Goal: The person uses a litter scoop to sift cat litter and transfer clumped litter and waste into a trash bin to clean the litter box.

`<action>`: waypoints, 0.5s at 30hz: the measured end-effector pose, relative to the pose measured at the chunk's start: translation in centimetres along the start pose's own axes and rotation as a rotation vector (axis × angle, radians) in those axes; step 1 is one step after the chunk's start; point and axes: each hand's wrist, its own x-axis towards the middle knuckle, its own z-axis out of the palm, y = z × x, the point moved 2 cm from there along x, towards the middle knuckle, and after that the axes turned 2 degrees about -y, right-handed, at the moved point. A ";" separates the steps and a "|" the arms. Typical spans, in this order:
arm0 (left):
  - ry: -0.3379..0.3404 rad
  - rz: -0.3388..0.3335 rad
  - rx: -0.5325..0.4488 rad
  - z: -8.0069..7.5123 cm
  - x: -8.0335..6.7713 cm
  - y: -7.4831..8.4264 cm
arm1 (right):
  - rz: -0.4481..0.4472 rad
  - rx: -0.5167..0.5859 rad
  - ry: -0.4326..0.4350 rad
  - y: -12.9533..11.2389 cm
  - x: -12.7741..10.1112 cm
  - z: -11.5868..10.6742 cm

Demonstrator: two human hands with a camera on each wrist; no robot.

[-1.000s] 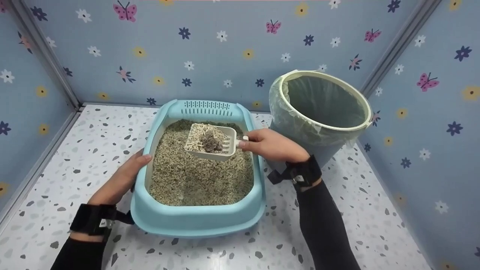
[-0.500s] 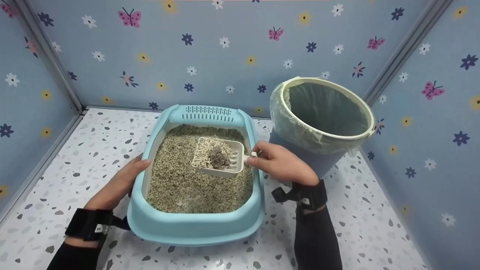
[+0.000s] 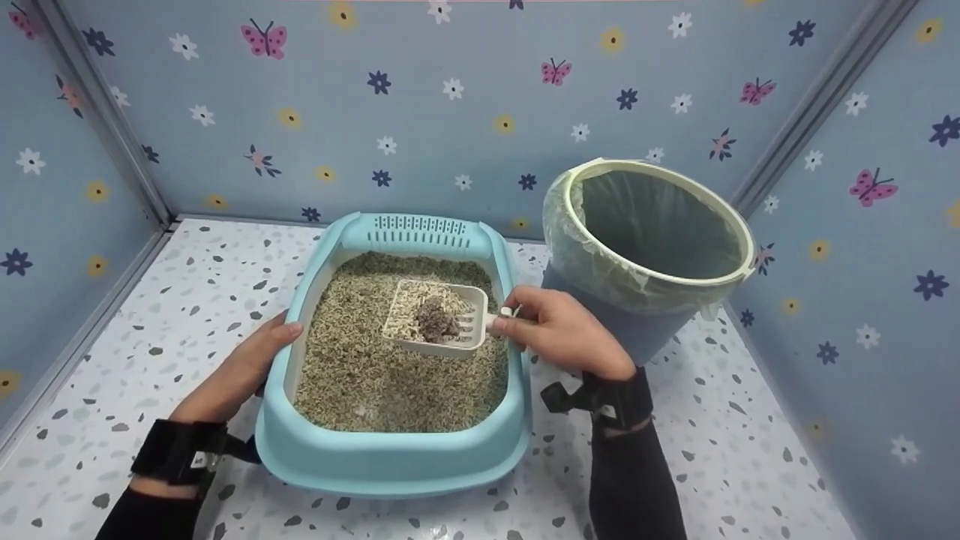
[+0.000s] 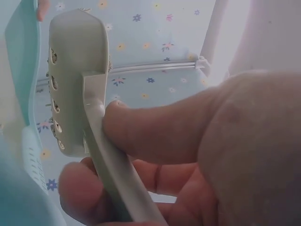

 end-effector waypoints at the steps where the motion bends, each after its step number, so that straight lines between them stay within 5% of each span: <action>1: 0.002 0.000 0.001 0.0 0.0 0.0 | -0.013 -0.007 0.009 0.0 0.1 0.1; 10: -0.017 0.021 -0.018 0.2 -0.1 0.0 | -0.158 0.050 0.082 1.0 -0.1 -1.0; 15: 0.000 0.016 -0.030 0.1 -0.1 -0.1 | -0.168 0.109 0.036 0.6 0.3 -0.4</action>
